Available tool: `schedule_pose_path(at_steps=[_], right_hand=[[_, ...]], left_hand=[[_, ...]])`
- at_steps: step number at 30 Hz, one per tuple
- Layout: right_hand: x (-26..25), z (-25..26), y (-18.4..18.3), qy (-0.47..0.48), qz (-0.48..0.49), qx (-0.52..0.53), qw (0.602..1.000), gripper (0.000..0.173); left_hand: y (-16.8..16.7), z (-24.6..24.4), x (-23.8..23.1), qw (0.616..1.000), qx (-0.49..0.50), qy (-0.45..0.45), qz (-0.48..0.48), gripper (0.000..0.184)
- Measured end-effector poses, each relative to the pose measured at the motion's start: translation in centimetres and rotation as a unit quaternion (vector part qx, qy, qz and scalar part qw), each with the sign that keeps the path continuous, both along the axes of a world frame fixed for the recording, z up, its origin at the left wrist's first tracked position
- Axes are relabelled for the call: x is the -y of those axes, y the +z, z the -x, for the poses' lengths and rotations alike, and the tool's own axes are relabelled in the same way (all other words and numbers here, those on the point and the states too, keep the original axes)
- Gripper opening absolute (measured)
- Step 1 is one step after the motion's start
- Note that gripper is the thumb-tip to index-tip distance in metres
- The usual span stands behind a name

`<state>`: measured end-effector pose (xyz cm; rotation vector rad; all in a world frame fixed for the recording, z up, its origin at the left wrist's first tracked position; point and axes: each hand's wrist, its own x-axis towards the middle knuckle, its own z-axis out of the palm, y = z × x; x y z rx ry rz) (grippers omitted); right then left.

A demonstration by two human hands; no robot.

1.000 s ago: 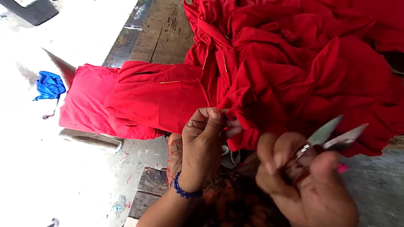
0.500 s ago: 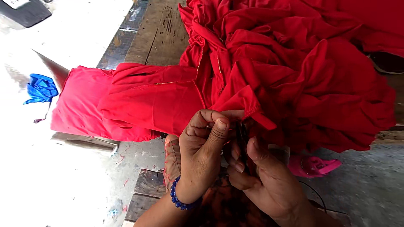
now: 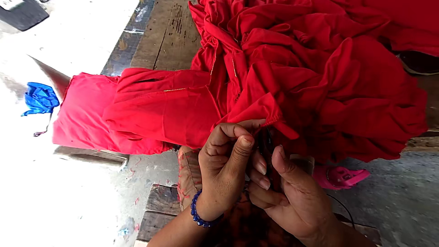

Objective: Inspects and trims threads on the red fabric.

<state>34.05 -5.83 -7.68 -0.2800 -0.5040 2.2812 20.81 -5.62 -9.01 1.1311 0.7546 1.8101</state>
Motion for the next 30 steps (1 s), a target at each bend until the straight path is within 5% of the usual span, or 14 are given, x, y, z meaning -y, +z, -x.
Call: schedule_pose_path(at_steps=[30], right_hand=[[0.2, 0.1, -0.4, -0.007, -0.005, -0.026, 1.000, 0.030]], left_hand=[[-0.9, -0.2, 0.2, 1.000, 0.006, -0.012, -0.004, 0.009]])
